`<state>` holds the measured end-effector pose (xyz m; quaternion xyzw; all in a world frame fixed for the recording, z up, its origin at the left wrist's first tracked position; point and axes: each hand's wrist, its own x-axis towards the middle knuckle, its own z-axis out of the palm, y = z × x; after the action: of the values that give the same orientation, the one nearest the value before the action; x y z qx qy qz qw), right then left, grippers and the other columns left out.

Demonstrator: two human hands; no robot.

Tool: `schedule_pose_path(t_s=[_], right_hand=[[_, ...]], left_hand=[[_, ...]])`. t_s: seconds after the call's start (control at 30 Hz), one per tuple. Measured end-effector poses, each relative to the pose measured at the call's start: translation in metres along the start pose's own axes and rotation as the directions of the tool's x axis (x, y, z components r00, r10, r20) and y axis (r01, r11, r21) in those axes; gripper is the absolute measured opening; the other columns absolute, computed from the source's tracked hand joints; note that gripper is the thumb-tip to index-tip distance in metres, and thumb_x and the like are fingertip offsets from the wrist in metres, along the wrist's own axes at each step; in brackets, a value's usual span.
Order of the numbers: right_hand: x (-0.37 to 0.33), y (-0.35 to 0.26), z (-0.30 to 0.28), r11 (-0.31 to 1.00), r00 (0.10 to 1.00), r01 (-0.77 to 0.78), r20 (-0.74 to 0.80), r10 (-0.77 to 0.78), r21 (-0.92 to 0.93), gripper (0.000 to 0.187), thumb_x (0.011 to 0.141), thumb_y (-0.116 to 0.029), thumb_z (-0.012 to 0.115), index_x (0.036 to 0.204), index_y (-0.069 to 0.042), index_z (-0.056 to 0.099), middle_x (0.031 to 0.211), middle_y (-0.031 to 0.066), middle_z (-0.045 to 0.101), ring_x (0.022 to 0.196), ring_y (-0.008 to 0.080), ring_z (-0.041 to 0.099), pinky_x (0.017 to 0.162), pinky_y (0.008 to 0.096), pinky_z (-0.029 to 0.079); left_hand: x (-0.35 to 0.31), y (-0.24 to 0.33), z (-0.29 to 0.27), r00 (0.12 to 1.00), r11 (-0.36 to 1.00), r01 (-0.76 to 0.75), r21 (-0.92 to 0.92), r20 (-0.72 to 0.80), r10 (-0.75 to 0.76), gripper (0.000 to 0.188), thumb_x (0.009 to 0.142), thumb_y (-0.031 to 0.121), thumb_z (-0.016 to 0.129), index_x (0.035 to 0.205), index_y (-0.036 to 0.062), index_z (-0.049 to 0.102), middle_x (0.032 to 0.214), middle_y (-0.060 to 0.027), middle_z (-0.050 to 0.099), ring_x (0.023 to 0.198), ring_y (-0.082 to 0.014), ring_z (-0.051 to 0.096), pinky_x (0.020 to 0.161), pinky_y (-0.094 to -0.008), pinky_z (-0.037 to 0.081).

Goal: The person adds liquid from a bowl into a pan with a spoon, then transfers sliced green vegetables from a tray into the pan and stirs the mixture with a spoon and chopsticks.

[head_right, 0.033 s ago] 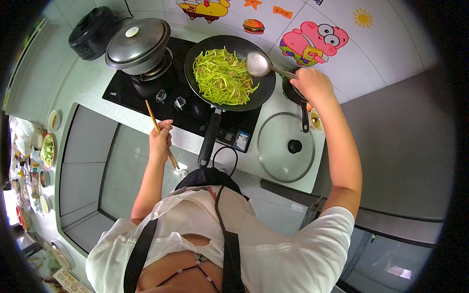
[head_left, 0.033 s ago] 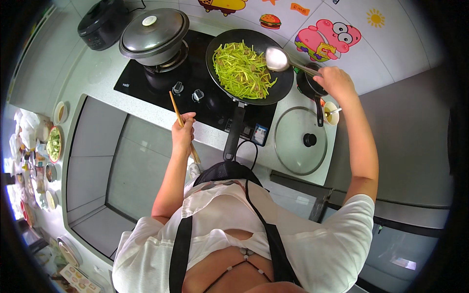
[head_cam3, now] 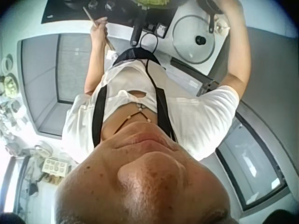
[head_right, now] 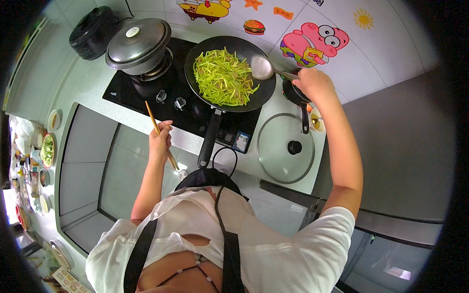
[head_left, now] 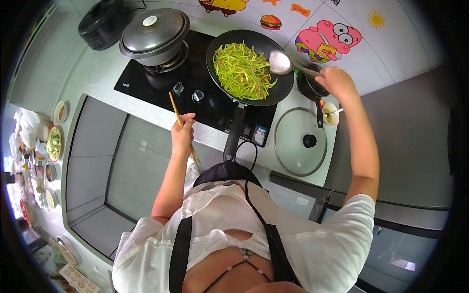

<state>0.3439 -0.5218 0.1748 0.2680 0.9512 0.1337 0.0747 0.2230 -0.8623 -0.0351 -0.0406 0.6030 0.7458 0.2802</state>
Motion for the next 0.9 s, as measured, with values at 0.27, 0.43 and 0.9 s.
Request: schedule_pose_path(t_s=[0.27, 0.43, 0.9], right_hand=[[0.039, 0.042, 0.021, 0.852, 0.723, -0.301, 0.685, -0.089, 0.428, 0.032, 0.082, -0.036, 0.054, 0.081, -0.005, 0.060, 0.049, 0.0010, 0.046, 0.035, 0.0085, 0.035, 0.032, 0.0239, 0.028], [0.036, 0.007, 0.085, 0.519, 0.676, -0.455, 0.660, -0.328, 0.724, 0.035, 0.085, -0.039, 0.051, 0.091, -0.005, 0.059, 0.051, -0.0041, 0.040, 0.038, 0.0037, 0.030, 0.033, 0.0199, 0.022], [-0.023, 0.005, 0.061, 0.601, 0.914, -0.351, 0.403, 0.051, 0.718, 0.029, 0.082, -0.032, 0.055, 0.077, -0.004, 0.059, 0.051, 0.0002, 0.047, 0.040, 0.0079, 0.041, 0.036, 0.0238, 0.030]], left_hand=[[-0.001, -0.005, -0.007, 0.998, 1.000, -0.005, -0.021, -0.064, 0.004, 0.015, 0.083, 0.006, 0.047, 0.095, 0.0036, 0.056, 0.075, 0.0017, 0.049, 0.045, -0.0025, 0.034, 0.038, -0.0167, 0.025], [-0.003, -0.005, -0.013, 0.998, 1.000, 0.016, -0.005, -0.069, -0.016, 0.014, 0.083, 0.007, 0.047, 0.095, 0.0039, 0.056, 0.076, 0.0013, 0.050, 0.045, -0.0024, 0.034, 0.037, -0.0166, 0.024], [0.002, 0.009, -0.010, 0.999, 1.000, -0.024, -0.019, -0.023, 0.024, 0.015, 0.083, 0.007, 0.048, 0.096, 0.0031, 0.055, 0.074, 0.0025, 0.049, 0.045, -0.0018, 0.033, 0.037, -0.0158, 0.023]])
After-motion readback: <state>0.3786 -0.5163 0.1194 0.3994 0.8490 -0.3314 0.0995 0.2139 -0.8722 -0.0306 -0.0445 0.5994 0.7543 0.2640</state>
